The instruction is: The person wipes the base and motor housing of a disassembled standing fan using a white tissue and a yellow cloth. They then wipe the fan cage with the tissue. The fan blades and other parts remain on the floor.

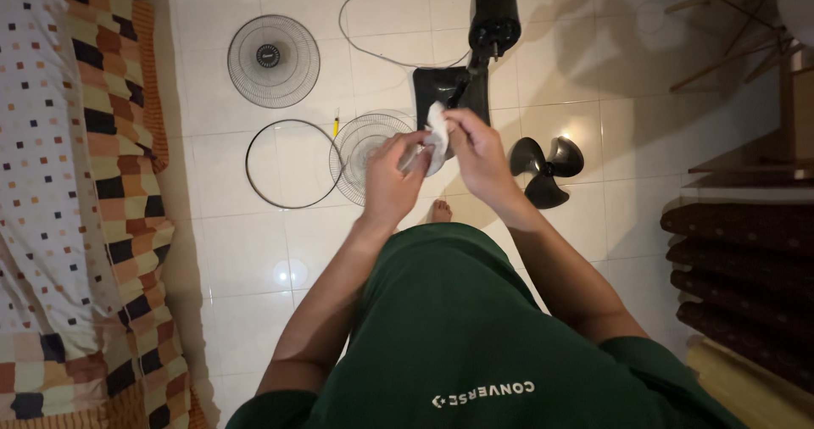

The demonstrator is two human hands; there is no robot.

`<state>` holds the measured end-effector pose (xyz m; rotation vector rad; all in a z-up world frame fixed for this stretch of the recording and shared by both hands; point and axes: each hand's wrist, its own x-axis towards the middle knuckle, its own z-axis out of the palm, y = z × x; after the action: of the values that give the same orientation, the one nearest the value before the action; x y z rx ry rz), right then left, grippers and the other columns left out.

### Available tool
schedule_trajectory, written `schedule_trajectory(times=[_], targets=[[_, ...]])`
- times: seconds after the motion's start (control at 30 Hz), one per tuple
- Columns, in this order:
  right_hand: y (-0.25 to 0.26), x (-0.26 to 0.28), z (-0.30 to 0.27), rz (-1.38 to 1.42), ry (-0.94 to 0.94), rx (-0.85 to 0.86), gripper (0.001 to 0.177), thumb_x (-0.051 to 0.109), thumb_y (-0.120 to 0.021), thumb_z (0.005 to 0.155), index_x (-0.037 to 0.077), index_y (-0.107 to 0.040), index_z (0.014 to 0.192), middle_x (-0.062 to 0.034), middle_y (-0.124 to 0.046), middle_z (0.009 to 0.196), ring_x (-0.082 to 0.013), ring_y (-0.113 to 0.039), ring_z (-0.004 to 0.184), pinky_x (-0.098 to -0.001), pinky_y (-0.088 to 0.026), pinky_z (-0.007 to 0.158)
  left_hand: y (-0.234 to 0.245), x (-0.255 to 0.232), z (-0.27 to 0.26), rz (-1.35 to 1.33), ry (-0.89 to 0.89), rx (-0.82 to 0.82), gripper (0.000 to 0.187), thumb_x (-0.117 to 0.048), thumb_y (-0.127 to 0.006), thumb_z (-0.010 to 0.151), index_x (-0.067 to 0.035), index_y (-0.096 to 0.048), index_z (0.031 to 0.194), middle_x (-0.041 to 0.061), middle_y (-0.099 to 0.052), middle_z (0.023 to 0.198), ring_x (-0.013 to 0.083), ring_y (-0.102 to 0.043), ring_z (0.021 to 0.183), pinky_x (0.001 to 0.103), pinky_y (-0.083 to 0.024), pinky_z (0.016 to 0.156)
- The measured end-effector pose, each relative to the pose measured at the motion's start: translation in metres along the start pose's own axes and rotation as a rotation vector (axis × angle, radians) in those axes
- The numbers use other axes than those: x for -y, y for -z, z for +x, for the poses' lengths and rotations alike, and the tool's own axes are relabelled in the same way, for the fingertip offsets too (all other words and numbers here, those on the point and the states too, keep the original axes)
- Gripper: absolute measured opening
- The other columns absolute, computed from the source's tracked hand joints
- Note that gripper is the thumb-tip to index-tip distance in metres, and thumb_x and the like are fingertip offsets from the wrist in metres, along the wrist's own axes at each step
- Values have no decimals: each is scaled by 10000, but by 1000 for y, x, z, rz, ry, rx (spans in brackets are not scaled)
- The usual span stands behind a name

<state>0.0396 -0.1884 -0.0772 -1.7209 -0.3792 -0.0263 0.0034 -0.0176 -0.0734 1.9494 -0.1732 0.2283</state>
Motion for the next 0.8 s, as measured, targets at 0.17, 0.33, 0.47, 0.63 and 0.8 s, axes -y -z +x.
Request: schedule_trajectory(times=[0.17, 0.33, 0.47, 0.63, 0.8], targets=[[-10, 4, -9, -327, 103, 0, 146, 138, -638, 1067, 17, -558, 1057, -129, -637, 872, -241, -649, 745, -334, -509, 679, 16, -6, 7, 352, -262, 51, 178, -144, -758, 908, -52, -683, 1040, 72, -706, 992, 288, -645, 943, 440, -418, 852], [-21, 2, -8, -373, 112, -168, 149, 159, -599, 1092, 29, -535, 1060, -163, -616, 908, -303, -637, 787, -360, -497, 707, 4, -15, 7, 104, -151, 37, 217, -83, -720, 926, -17, -685, 1129, 77, -693, 1024, 250, -647, 953, 393, -469, 851], [-6, -4, -15, -269, 92, -188, 144, 155, -556, 1118, 18, -512, 1123, -151, -585, 957, -243, -621, 815, -329, -492, 731, -15, -8, 6, -479, 372, 85, 184, -59, -669, 958, 4, -685, 1130, 45, -697, 1015, 129, -651, 919, 280, -531, 810], [7, -1, -25, -26, -37, -200, 110, 62, -598, 1063, 21, -504, 1103, -68, -592, 952, -117, -563, 825, -269, -482, 732, -21, 3, 12, -601, 419, 143, 177, -71, -648, 983, 5, -658, 1142, 30, -691, 1034, 72, -659, 956, 222, -542, 813], [10, 15, -29, 16, 119, -276, 116, 13, -602, 1058, 14, -501, 1114, -89, -568, 1055, -137, -582, 921, -266, -490, 806, -18, 0, 15, -400, 242, 275, 165, -51, -663, 1002, 12, -684, 1153, 34, -707, 955, 66, -615, 808, 224, -504, 680]])
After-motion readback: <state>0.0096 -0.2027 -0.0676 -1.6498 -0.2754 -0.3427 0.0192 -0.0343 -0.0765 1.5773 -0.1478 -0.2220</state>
